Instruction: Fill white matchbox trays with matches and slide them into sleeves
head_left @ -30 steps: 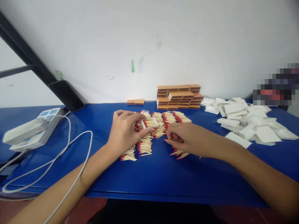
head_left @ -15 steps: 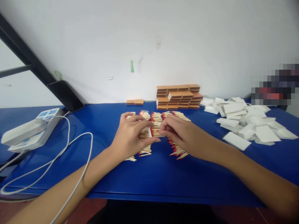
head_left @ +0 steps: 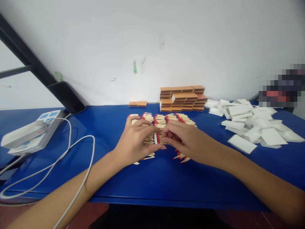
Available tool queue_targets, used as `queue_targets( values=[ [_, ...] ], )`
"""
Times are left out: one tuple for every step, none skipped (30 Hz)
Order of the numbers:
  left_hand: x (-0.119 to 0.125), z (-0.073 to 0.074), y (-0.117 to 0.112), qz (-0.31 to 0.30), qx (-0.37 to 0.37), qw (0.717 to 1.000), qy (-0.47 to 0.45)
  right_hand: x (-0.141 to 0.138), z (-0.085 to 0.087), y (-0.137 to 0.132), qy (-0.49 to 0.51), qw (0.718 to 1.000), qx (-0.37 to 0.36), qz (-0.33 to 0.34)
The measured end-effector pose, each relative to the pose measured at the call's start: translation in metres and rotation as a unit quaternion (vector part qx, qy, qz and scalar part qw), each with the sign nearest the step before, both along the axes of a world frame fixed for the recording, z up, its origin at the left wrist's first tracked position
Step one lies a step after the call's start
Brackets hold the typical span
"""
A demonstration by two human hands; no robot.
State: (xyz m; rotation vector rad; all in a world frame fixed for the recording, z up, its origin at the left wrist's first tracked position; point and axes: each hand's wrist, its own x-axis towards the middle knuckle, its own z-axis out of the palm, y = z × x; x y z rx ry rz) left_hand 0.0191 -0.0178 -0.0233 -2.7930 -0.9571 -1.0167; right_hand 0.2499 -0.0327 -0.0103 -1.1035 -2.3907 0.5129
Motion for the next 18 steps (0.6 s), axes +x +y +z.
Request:
queue_targets(
  values=[
    [-0.0002,-0.0003,0.0003,-0.001,0.000,1.000,-0.002,0.0006,0.0002,0.0002,0.005,1.000,0.005,0.002],
    [-0.0003,-0.0006,0.0005,-0.001,0.001,1.000,-0.004,0.0011,0.0002,0.0004,0.010,1.000,0.010,0.002],
    [-0.0003,-0.0009,0.0007,-0.002,0.002,1.000,-0.007,0.0016,0.0001,0.0007,0.014,1.000,0.015,0.000],
    [-0.0003,-0.0011,0.0008,-0.002,0.002,1.000,-0.009,0.0020,-0.0002,0.0010,0.016,1.000,0.020,-0.002],
    [-0.0002,-0.0013,0.0008,-0.003,0.002,1.000,-0.010,0.0022,-0.0006,0.0012,0.016,1.000,0.026,-0.004],
    [-0.0002,-0.0014,0.0007,-0.004,0.003,1.000,-0.011,0.0024,-0.0011,0.0014,0.014,0.999,0.032,-0.007],
    [-0.0001,-0.0015,0.0007,-0.004,0.004,1.000,-0.011,0.0024,-0.0015,0.0016,0.013,0.999,0.038,-0.008],
    [-0.0001,-0.0015,0.0006,-0.003,0.004,1.000,-0.012,0.0025,-0.0019,0.0019,0.014,0.999,0.046,-0.009],
    [-0.0001,-0.0014,0.0005,-0.002,0.002,1.000,-0.011,0.0026,-0.0022,0.0021,0.015,0.998,0.054,-0.010],
    [0.0000,-0.0014,0.0004,0.000,-0.001,1.000,-0.011,0.0027,-0.0023,0.0024,0.017,0.998,0.061,-0.011],
    [0.0000,-0.0013,0.0004,0.000,-0.003,1.000,-0.012,0.0028,-0.0023,0.0027,0.017,0.997,0.068,-0.013],
    [0.0001,-0.0012,0.0003,0.001,-0.005,1.000,-0.013,0.0030,-0.0022,0.0031,0.016,0.997,0.075,-0.016],
    [0.0001,-0.0010,0.0002,0.000,-0.007,1.000,-0.015,0.0031,-0.0020,0.0035,0.015,0.996,0.082,-0.019],
    [0.0001,-0.0009,0.0001,-0.001,-0.008,1.000,-0.017,0.0033,-0.0018,0.0038,0.013,0.996,0.086,-0.024],
    [0.0001,-0.0008,0.0001,-0.002,-0.008,1.000,-0.020,0.0034,-0.0016,0.0040,0.012,0.996,0.089,-0.027],
    [0.0001,-0.0007,0.0000,-0.004,-0.009,1.000,-0.022,0.0036,-0.0015,0.0041,0.010,0.995,0.090,-0.030],
    [0.0001,-0.0006,0.0000,-0.004,-0.012,1.000,-0.023,0.0038,-0.0014,0.0042,0.009,0.996,0.089,-0.031],
    [0.0001,-0.0005,0.0000,-0.004,-0.015,1.000,-0.024,0.0040,-0.0013,0.0042,0.010,0.996,0.086,-0.033]
  ],
)
